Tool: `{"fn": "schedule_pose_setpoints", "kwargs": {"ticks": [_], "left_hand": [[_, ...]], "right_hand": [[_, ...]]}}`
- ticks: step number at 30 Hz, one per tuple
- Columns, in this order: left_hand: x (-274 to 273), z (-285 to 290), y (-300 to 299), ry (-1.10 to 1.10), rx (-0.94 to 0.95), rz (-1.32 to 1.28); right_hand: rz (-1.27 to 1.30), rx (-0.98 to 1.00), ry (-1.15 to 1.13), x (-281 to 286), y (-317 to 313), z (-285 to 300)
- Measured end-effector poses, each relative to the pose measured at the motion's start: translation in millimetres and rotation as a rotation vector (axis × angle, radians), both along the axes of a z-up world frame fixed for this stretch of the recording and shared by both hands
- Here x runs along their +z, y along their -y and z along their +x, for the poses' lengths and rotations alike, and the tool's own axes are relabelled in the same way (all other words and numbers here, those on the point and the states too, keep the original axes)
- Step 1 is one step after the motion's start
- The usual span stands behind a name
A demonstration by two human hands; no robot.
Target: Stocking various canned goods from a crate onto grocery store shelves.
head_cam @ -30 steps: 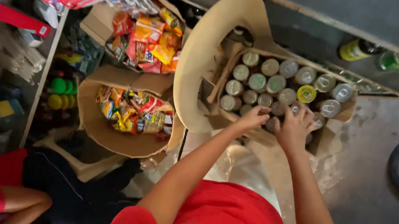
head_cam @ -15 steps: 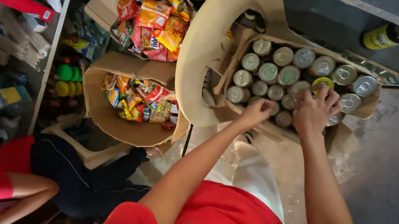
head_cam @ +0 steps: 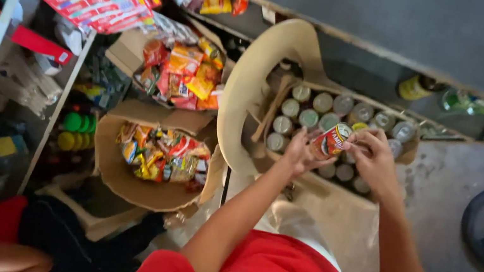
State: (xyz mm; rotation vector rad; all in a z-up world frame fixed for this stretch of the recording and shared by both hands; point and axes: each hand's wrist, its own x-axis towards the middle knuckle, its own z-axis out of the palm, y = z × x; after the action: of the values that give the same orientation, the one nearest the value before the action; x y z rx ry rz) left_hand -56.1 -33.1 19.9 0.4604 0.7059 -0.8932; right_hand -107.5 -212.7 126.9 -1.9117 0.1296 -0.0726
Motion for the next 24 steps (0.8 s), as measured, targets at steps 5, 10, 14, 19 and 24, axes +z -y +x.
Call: {"fn": "schedule_pose_setpoints", "kwargs": {"ticks": [5,10,14,19,24], "left_hand": [[-39,42,31,0.160,0.051,-0.362],[16,106,55,0.156,0.034,-0.623],[120,152,61,0.469,0.044,-0.670],[312,169,48,0.750,0.085,-0.507],[420,212,69,1.012,0.186,-0.681]], "right_hand": [[0.096,-0.054,0.053,-4,8,23],[-0.005,-0.101,0.199,35,9,67],[0.025,0.037,0.299,132,-13,95],[-0.147,-0.001,0.578,244,-27,123],[-0.164,-0.065,0.889,380,-41,130]]}}
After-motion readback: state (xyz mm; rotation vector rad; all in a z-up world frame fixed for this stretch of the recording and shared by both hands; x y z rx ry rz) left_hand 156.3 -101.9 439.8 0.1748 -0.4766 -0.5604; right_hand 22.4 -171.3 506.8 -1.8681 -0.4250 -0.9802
